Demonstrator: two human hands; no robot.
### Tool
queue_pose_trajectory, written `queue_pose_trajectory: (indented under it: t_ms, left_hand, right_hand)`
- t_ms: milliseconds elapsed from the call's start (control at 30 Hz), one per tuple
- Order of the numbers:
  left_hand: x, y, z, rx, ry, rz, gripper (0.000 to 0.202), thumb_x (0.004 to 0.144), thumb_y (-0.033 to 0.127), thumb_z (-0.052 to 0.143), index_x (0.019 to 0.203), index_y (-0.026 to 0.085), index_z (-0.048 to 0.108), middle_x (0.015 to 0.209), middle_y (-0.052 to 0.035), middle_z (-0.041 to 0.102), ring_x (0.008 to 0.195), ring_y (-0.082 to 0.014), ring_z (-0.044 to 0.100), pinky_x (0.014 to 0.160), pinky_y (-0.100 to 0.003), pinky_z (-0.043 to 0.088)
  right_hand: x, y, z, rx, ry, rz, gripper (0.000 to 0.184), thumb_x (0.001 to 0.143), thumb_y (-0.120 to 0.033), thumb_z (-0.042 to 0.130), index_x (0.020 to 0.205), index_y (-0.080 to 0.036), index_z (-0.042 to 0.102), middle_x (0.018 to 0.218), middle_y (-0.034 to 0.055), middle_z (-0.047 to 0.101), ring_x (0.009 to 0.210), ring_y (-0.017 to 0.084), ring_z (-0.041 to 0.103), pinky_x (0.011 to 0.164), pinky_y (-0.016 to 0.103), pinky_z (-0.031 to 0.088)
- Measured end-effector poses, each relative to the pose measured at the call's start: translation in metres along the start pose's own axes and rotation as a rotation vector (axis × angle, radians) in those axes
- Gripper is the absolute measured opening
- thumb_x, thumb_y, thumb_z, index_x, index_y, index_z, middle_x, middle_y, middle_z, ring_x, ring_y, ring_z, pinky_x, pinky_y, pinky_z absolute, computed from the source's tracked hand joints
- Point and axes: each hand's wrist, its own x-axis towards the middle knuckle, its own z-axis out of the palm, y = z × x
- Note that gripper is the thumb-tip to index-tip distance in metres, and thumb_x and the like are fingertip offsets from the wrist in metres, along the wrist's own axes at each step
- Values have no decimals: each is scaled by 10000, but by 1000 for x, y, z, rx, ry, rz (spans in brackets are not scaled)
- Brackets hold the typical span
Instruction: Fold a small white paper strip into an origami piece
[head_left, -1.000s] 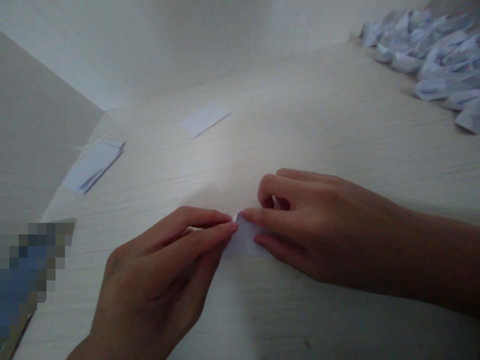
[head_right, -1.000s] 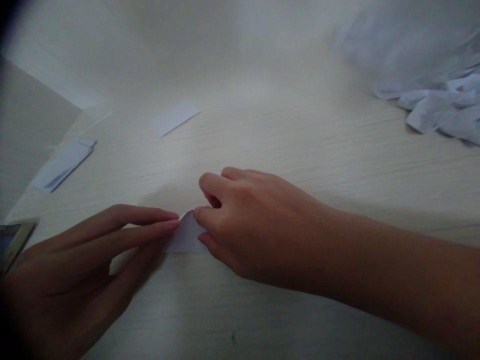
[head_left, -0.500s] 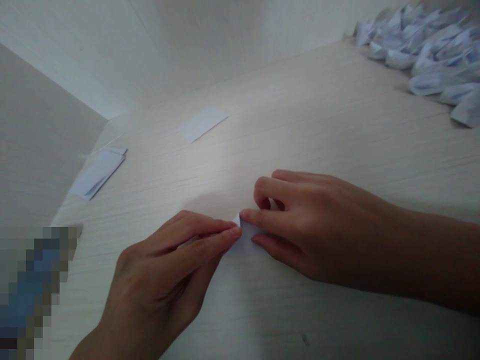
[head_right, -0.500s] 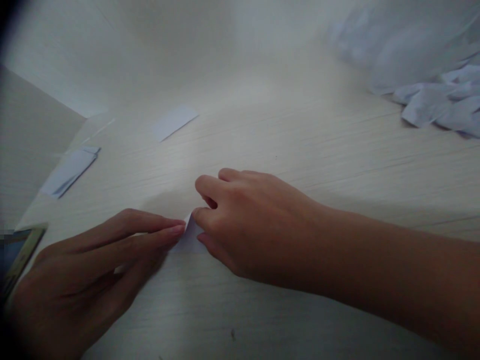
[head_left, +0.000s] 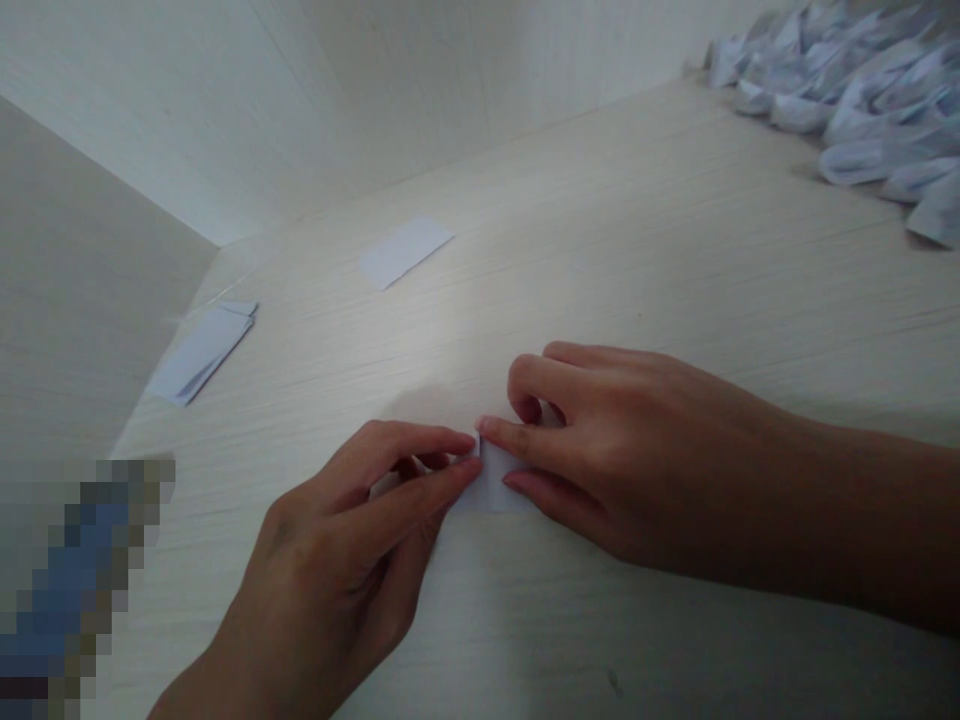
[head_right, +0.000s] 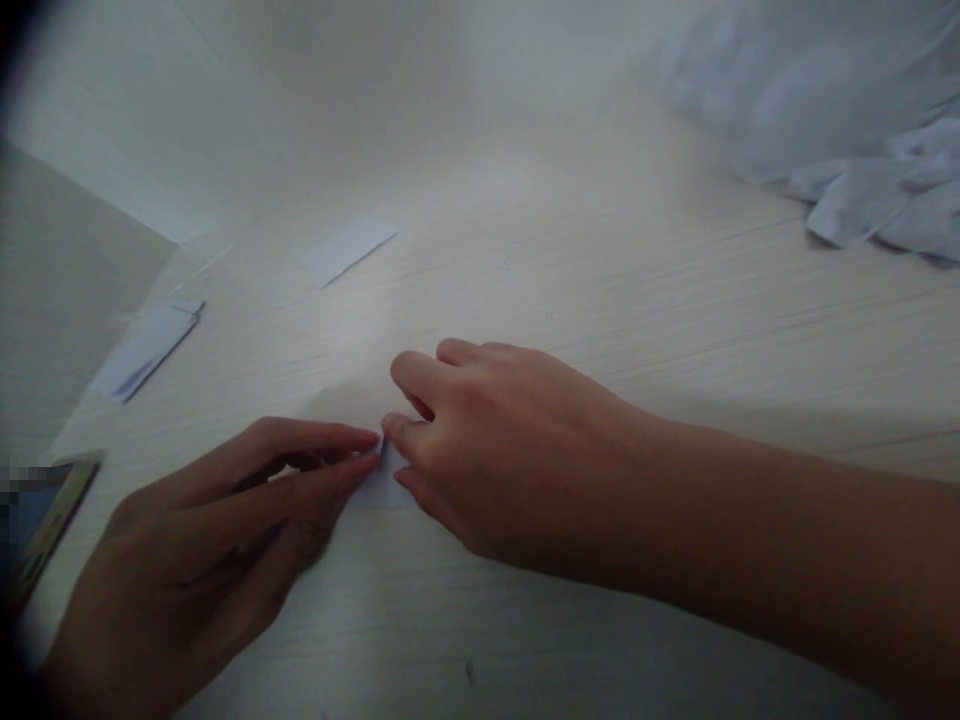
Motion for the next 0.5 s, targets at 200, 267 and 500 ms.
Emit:
queue_pose_trajectory:
  t_ms: [200,267,500]
  left_hand:
    - [1,4,4,-33,42,-43,292,958,27,641,1107,196,826,1171,-31,777,925,-41,750,836,-59,569]
    - [1,5,5,-33,48,-50,293,957,28,642,1106,200,826,1172,-31,777,942,-47,754,840,-65,573]
    - [1,5,6,-36,52,-61,276,968,50,636,1107,192,829,1168,-46,775,948,-53,758,835,-76,578]
  right_hand:
    - [1,-2,1,10,-10,0,215,1060,-219,595,1082,-177,805,940,76,644,770,220,547,740,365,410]
    - [1,-1,2,9,1,2,213,1056,-210,596,1087,-180,804,936,75,645,760,218,543,730,363,404]
    - [0,0,3,18,7,8,206,1046,-183,595,1075,-185,800,948,77,648,763,207,540,712,342,379]
